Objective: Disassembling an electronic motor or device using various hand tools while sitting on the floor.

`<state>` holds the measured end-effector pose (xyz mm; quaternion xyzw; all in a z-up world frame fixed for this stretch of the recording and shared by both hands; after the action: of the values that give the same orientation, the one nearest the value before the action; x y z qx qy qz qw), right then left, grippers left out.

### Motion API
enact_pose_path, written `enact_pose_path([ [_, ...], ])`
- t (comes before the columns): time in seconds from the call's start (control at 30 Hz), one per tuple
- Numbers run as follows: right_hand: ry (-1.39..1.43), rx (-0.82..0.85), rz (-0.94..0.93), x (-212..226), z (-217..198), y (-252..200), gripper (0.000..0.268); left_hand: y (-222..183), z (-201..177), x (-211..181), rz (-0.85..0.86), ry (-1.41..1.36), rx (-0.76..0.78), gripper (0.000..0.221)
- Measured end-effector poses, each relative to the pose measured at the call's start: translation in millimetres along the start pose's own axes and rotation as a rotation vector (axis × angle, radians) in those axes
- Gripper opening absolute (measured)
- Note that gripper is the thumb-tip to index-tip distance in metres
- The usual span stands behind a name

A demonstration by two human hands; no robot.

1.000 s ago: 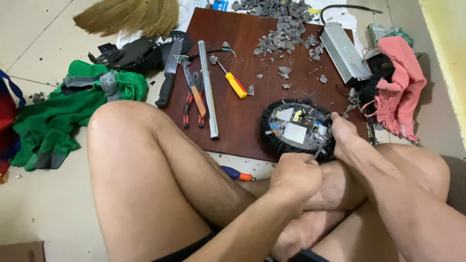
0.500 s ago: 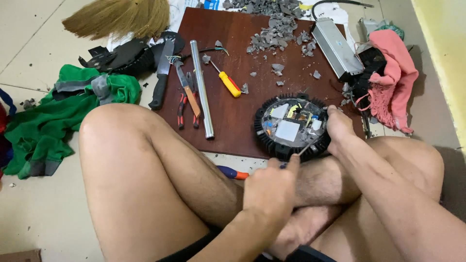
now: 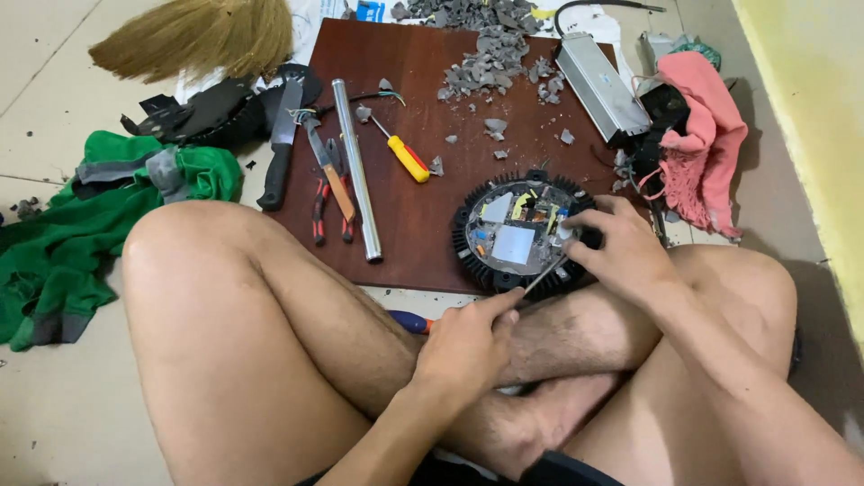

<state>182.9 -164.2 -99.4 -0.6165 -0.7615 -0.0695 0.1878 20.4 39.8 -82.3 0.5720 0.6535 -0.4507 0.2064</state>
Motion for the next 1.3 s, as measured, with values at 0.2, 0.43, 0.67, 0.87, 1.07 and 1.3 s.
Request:
enact_pose_path([
  [0.2, -0.207, -0.256, -0.198, -15, 20, 1, 0.030, 2, 0, 4, -0.023, -0.002, 0.003, 0.048],
  [0.43, -0.206, -0.231, -0.149, -5, 18, 6, 0.034, 0, -5, -1, -0.029, -0.010, 0.006, 0.049],
  [0.67, -0.076, -0.132, -0.047, 20, -6, 13, 0.032, 1, -4, 2, -0.058, -0.022, 0.023, 0.050],
  [0.87, 0.118, -0.288, 0.210, -38, -11, 70, 0.045, 0, -22, -7, -0.038, -0.082, 0.051, 0.046],
  [1.07, 0.086, 0.175, 0.494, -16, 13, 43, 0.086, 1, -63, -24, 0.007, -0.051, 0.058, 0.045],
  [1.3, 0.148, -0.043, 0.333, -11, 20, 84, 0.065, 3, -110, -11, -0.059, 0.182, -0.046, 0.041],
])
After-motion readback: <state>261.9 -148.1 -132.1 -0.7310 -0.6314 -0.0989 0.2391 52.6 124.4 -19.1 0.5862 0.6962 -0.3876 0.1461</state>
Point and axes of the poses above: each hand's wrist, its own y-axis towards the middle knuckle, its own z-axis out of the palm, x = y × z, the point moved 3 cm from there along y, towards the middle knuckle, and after that the axes turned 5 degrees about z, right-handed, at the moved point
